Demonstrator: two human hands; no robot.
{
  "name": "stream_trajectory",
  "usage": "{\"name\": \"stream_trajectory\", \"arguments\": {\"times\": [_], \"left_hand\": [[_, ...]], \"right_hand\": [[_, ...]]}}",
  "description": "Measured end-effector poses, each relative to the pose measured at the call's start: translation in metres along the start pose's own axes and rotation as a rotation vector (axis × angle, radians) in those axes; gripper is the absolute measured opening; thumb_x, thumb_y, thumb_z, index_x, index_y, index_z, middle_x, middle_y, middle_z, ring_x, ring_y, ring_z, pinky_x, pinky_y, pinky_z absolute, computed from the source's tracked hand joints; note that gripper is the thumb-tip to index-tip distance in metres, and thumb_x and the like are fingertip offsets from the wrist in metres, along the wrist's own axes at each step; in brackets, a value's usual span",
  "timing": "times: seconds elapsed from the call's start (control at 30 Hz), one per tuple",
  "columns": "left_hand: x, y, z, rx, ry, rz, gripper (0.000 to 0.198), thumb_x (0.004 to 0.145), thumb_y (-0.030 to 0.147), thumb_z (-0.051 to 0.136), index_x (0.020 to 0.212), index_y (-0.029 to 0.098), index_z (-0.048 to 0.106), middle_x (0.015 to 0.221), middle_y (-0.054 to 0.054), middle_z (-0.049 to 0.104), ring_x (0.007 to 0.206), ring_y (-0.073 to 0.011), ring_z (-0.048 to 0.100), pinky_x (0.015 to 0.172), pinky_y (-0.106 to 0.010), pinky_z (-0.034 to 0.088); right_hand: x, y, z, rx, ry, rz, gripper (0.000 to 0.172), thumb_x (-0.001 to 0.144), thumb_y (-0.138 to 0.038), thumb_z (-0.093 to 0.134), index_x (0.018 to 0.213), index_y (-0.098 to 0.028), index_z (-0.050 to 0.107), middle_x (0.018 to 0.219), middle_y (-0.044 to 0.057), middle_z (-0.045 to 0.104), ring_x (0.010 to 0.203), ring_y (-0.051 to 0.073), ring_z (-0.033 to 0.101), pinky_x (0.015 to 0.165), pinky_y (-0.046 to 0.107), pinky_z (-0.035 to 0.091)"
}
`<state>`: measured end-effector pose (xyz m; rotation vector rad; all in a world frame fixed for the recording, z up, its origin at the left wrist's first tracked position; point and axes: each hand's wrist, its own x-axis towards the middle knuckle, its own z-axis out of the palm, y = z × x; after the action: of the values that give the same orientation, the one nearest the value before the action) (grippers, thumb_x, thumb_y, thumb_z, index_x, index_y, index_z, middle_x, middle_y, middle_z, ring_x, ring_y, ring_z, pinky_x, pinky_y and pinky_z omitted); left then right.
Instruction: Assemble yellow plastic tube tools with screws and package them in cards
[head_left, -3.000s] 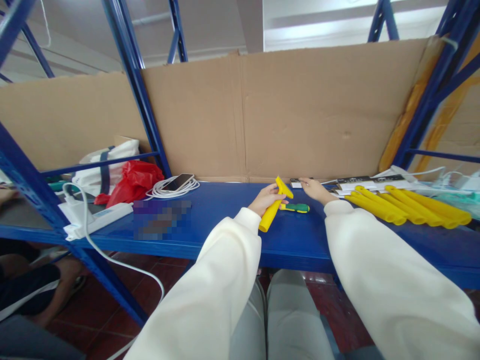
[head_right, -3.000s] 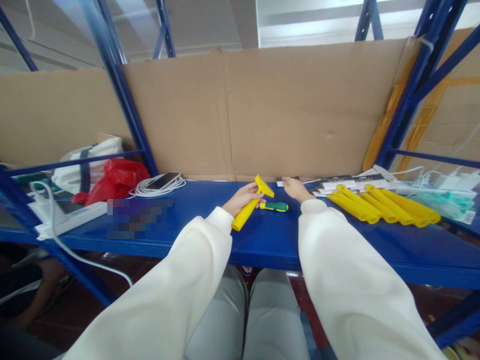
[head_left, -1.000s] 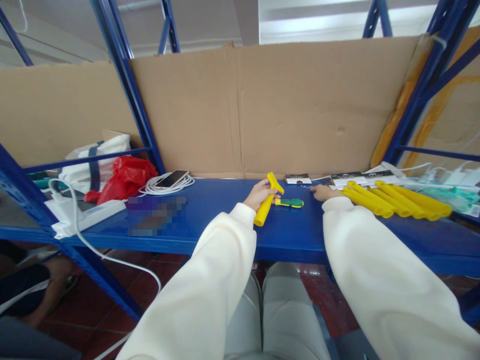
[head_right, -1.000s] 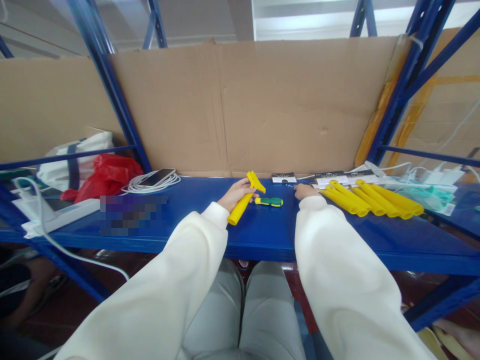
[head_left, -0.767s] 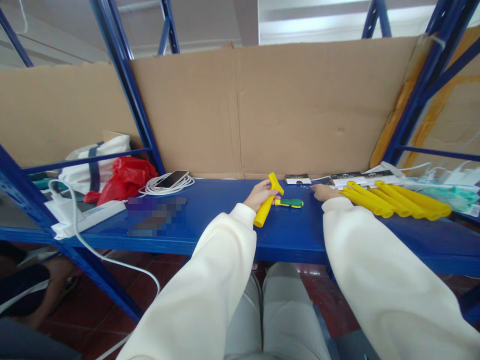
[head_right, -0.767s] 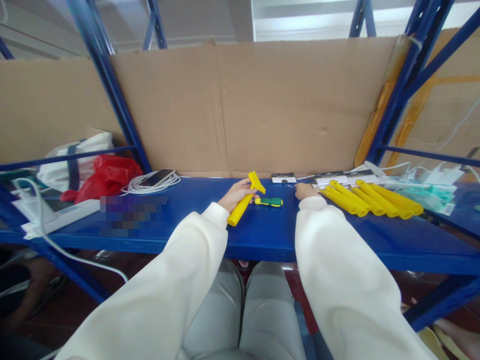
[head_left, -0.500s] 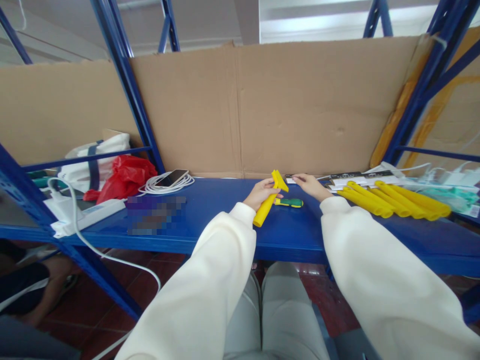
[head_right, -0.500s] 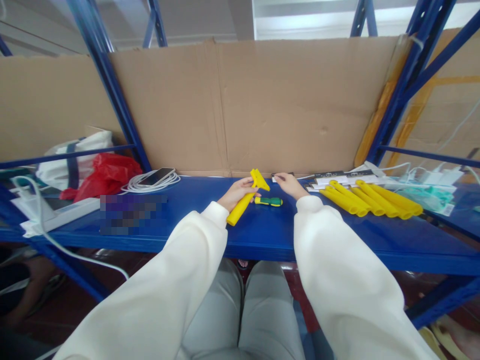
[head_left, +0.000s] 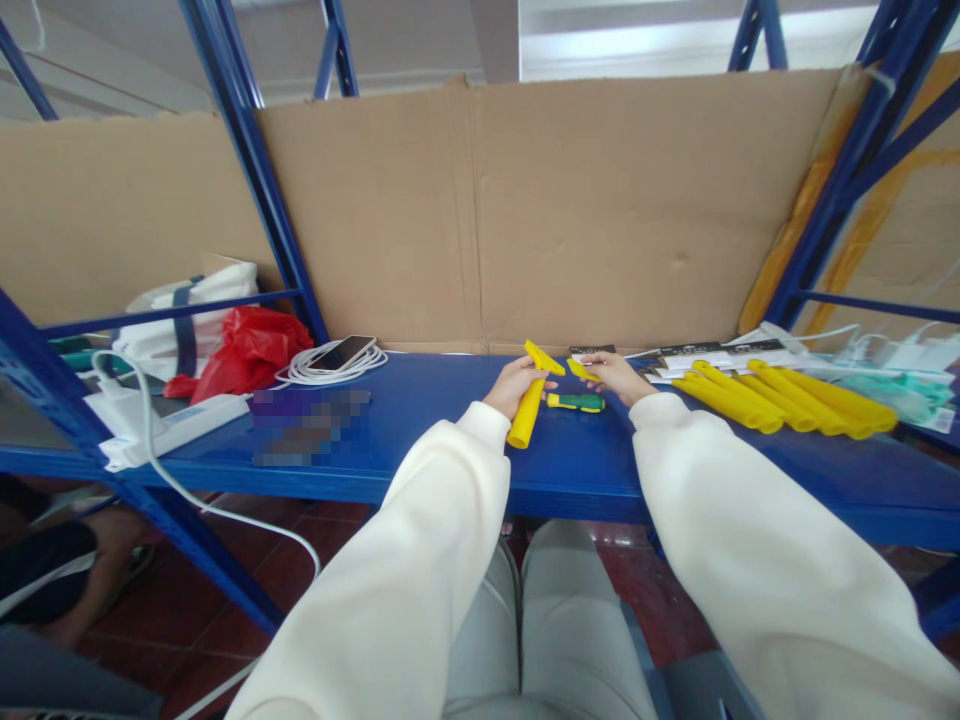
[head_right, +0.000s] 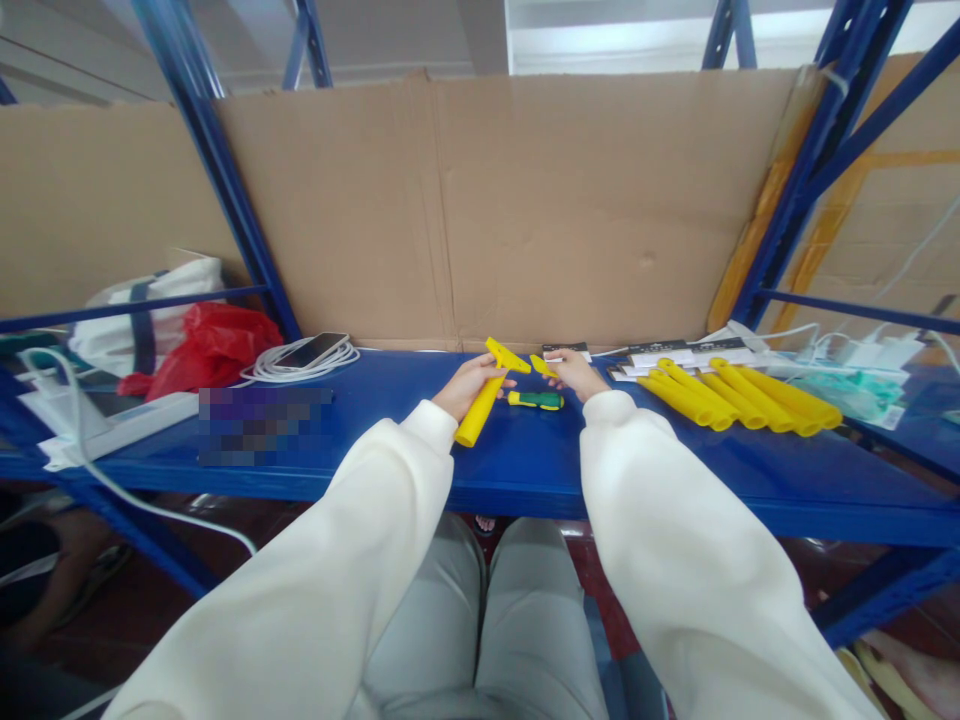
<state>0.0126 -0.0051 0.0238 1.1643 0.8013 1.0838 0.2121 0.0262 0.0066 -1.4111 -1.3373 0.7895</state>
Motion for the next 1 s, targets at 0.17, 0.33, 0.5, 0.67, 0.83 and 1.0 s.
{"name": "stream_trajectory", "arguments": {"times": [0.17, 0.33, 0.5, 0.67, 0.83, 1.0], "left_hand": [[0.0, 0.002, 0.0, -0.015, 0.1, -0.02, 0.031, 0.083, -0.003, 0.06, 0.11, 0.012, 0.066, 0.103, -0.011, 0.075, 0.063, -0.0116, 0.07, 0.047, -0.017, 0.043], [0.001, 0.001, -0.001, -0.002, 0.086, -0.014, 0.032, 0.08, -0.002, 0.064, 0.108, 0.012, 0.067, 0.101, -0.011, 0.076, 0.067, -0.0148, 0.072, 0.048, -0.018, 0.044], [0.002, -0.001, 0.0, 0.016, 0.09, -0.004, 0.032, 0.08, -0.002, 0.063, 0.109, 0.012, 0.067, 0.1, -0.011, 0.076, 0.066, -0.0139, 0.071, 0.047, -0.017, 0.043], [0.0, 0.001, 0.002, 0.036, 0.086, -0.001, 0.039, 0.079, -0.001, 0.065, 0.115, 0.012, 0.067, 0.103, -0.011, 0.075, 0.065, -0.0135, 0.071, 0.047, -0.017, 0.044], [-0.003, 0.002, 0.003, 0.068, 0.076, 0.001, 0.042, 0.082, -0.003, 0.06, 0.121, 0.011, 0.065, 0.107, -0.012, 0.075, 0.062, -0.0109, 0.068, 0.046, -0.016, 0.043], [-0.003, 0.0, 0.002, 0.08, 0.044, 0.001, 0.044, 0.08, -0.003, 0.064, 0.121, 0.012, 0.066, 0.106, -0.012, 0.075, 0.061, -0.0106, 0.067, 0.049, -0.017, 0.045]], "right_hand": [[0.009, 0.013, 0.005, -0.233, 0.107, -0.069, 0.01, 0.077, -0.009, 0.064, 0.075, -0.016, 0.072, 0.078, 0.006, 0.075, 0.074, 0.018, 0.07, 0.071, 0.03, 0.057], [0.01, 0.017, 0.001, -0.615, 0.075, -0.122, 0.014, 0.078, -0.016, 0.067, 0.082, -0.022, 0.079, 0.097, 0.007, 0.079, 0.1, 0.027, 0.072, 0.093, 0.038, 0.054], [0.011, 0.016, -0.004, -0.798, 0.009, -0.163, 0.024, 0.089, -0.037, 0.062, 0.093, -0.025, 0.082, 0.098, 0.008, 0.079, 0.104, 0.03, 0.071, 0.091, 0.038, 0.053], [0.018, 0.017, -0.002, -0.793, -0.062, -0.107, 0.04, 0.095, -0.048, 0.053, 0.095, -0.021, 0.082, 0.104, 0.011, 0.079, 0.103, 0.03, 0.072, 0.092, 0.037, 0.052], [0.025, 0.022, -0.002, -0.719, -0.148, -0.115, 0.039, 0.098, -0.043, 0.051, 0.106, -0.019, 0.08, 0.122, 0.012, 0.074, 0.117, 0.028, 0.068, 0.102, 0.036, 0.049], [0.028, 0.026, -0.002, -0.698, -0.187, -0.081, 0.042, 0.1, -0.043, 0.048, 0.119, -0.018, 0.076, 0.138, 0.012, 0.066, 0.131, 0.028, 0.059, 0.112, 0.04, 0.042]]}}
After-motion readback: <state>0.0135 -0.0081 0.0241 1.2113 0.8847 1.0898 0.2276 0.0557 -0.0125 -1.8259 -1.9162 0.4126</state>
